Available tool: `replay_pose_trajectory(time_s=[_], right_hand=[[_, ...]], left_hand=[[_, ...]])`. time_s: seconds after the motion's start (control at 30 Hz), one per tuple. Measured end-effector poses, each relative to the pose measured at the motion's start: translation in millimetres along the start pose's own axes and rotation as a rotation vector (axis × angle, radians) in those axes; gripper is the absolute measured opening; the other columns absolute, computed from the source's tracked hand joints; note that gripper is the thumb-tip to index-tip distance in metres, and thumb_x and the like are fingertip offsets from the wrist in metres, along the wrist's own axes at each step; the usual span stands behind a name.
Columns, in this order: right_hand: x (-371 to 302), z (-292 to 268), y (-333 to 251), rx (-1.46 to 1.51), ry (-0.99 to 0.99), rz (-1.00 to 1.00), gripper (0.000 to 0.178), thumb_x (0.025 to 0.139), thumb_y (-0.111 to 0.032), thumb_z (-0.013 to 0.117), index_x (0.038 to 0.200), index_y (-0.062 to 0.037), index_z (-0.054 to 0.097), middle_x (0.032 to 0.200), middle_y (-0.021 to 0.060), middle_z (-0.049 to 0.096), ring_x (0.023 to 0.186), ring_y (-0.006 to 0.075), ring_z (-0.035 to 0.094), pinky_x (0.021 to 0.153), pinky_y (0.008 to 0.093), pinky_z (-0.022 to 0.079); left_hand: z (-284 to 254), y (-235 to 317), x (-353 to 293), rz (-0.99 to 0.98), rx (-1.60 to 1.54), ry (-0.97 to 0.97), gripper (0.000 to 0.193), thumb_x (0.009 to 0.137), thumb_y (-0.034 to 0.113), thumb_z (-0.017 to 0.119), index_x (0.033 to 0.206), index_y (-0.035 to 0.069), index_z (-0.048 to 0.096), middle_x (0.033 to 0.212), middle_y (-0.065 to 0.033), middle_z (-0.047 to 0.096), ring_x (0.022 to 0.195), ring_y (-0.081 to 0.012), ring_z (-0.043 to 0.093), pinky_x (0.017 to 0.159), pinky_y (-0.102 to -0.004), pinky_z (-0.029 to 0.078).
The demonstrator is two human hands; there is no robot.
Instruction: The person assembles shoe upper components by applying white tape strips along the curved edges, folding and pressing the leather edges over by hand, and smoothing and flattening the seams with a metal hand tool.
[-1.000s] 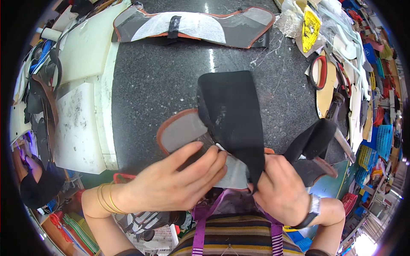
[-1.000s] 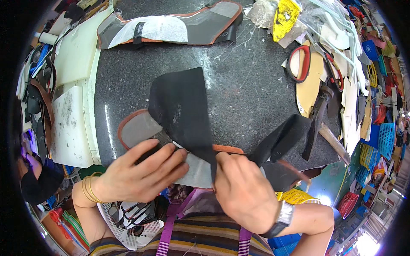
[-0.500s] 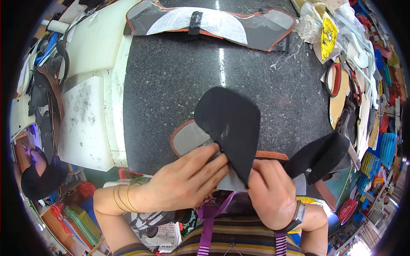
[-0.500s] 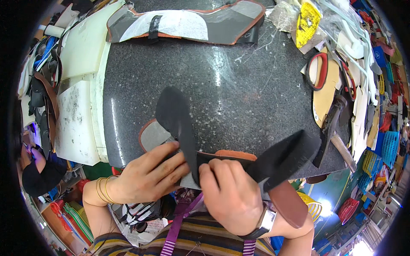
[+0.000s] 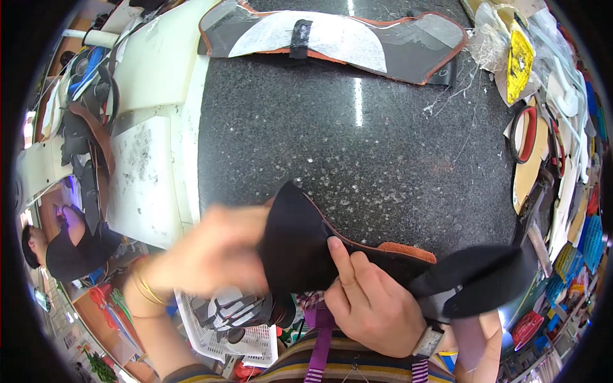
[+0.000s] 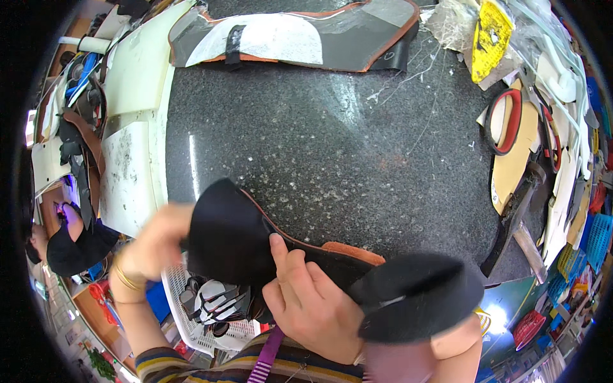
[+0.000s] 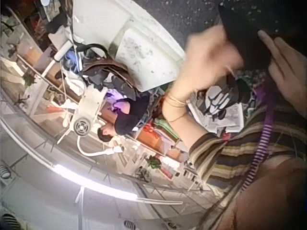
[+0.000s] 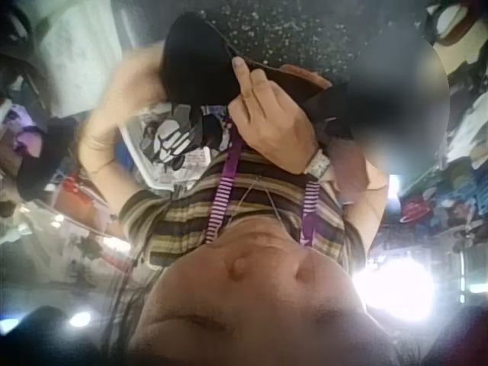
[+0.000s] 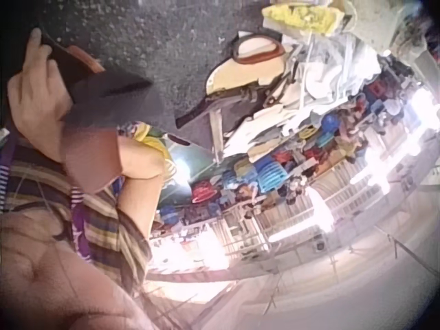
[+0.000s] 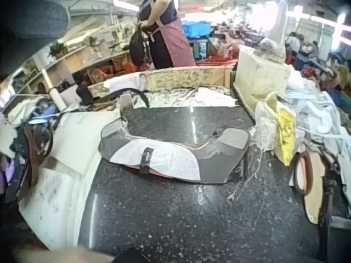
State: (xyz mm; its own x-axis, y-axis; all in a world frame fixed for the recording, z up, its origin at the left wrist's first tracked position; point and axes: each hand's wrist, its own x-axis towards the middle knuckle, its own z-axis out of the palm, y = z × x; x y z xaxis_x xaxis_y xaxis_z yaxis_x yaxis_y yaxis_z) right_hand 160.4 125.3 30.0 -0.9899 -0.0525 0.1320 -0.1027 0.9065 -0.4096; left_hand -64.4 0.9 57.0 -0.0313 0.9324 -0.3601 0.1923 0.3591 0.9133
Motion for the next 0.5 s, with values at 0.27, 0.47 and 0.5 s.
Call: replay_pose_trajectory(time_s=[0.27, 0.47, 0.5], right_hand=[[0.5, 3.1, -1.6, -0.043, -0.016, -0.025, 0.011, 0.082, -0.007, 0.062, 0.082, 0.0033, 0.057, 0.121, 0.0314, 0.060, 0.098, 0.0315, 0.061, 0.079, 0.0321, 0.055], [6.2, 1.0, -5.1, -0.129, -0.055, -0.036, 0.013, 0.079, -0.006, 0.062, 0.084, 0.0047, 0.056, 0.122, 0.0313, 0.059, 0.096, 0.0309, 0.060, 0.078, 0.0318, 0.054], [9.2, 4.1, -2.1, -0.131, -0.065, -0.035, 0.013, 0.079, -0.006, 0.062, 0.084, 0.0047, 0.056, 0.122, 0.0313, 0.059, 0.096, 0.0309, 0.060, 0.078, 0.0318, 0.054]], left_hand=[[-23.4, 23.8, 25.2, -0.593, -0.183, -0.097, 0.025, 0.095, 0.018, 0.063, 0.099, -0.006, 0.069, 0.097, -0.0107, 0.071, 0.093, -0.0132, 0.063, 0.088, -0.0256, 0.046], [-36.0, 32.5, 58.3, -0.577, 0.048, -0.284, 0.068, 0.089, 0.060, 0.058, 0.076, -0.006, 0.068, 0.072, -0.0095, 0.065, 0.072, -0.0181, 0.062, 0.074, -0.0337, 0.051], [-31.7, 40.2, 78.7, -0.688, 0.134, -0.188, 0.064, 0.086, 0.058, 0.063, 0.072, -0.004, 0.067, 0.065, -0.0048, 0.058, 0.064, -0.0144, 0.054, 0.063, -0.0315, 0.046]])
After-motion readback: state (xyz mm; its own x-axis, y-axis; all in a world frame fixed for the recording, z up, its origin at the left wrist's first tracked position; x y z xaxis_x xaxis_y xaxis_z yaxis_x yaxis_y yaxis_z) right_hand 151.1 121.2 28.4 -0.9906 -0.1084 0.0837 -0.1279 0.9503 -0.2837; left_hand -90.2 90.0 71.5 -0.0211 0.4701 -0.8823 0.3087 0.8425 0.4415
